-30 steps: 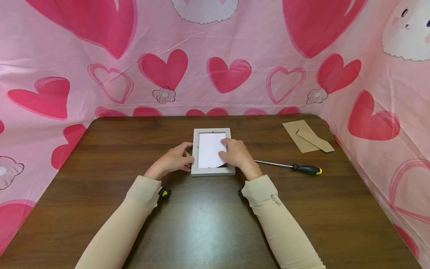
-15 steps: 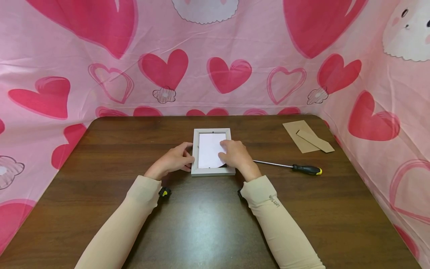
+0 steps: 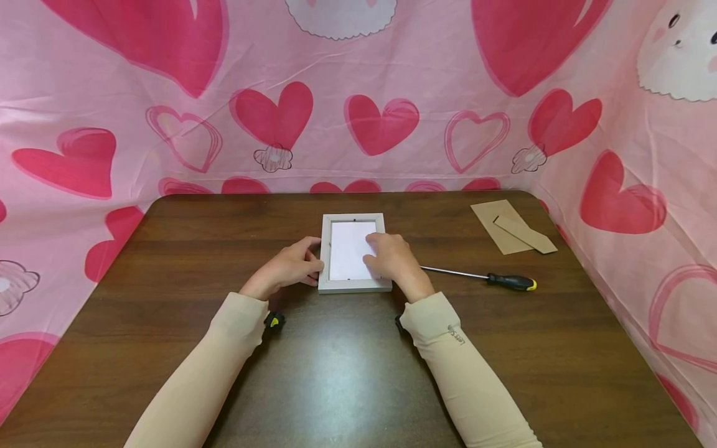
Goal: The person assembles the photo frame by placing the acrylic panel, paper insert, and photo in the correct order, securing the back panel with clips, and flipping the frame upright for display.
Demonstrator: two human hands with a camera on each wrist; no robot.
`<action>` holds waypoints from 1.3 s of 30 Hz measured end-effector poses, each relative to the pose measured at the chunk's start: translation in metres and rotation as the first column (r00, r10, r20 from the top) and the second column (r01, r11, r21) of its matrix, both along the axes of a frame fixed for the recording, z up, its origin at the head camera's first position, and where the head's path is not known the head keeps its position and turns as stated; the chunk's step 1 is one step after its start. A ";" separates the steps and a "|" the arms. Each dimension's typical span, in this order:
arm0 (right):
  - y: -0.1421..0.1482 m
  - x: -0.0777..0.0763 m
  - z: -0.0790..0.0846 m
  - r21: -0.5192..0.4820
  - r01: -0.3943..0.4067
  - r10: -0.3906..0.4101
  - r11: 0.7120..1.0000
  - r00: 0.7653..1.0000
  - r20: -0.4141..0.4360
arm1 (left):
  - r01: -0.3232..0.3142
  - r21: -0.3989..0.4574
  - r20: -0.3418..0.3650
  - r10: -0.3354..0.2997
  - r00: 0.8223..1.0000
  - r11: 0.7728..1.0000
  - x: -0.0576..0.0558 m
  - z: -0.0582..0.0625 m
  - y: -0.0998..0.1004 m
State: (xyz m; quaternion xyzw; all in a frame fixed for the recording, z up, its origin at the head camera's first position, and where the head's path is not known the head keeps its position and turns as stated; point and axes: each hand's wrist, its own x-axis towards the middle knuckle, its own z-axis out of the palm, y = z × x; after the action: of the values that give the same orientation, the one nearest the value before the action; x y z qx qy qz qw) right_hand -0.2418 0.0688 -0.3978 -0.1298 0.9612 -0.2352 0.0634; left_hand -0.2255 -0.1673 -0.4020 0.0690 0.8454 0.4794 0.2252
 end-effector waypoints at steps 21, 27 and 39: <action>0.000 0.001 0.001 -0.050 0.022 -0.021 0.999 1.000 0.017 | -0.001 -0.013 -0.006 0.000 1.000 1.000 -0.001 0.000 -0.001; 0.001 -0.001 0.001 -0.063 0.005 -0.004 0.998 1.000 0.012 | -0.001 -0.014 -0.009 0.001 1.000 1.000 -0.001 0.000 -0.002; 0.017 -0.003 0.015 -0.156 0.016 -0.018 0.988 1.000 -0.007 | -0.009 -0.015 0.001 0.009 1.000 1.000 -0.001 0.000 -0.001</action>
State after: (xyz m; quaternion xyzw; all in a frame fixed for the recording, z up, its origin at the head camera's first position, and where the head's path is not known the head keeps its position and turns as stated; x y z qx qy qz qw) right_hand -0.2451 0.0859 -0.3823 -0.1271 0.9411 -0.3097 0.0469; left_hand -0.2268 -0.1680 -0.4017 0.0634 0.8493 0.4738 0.2239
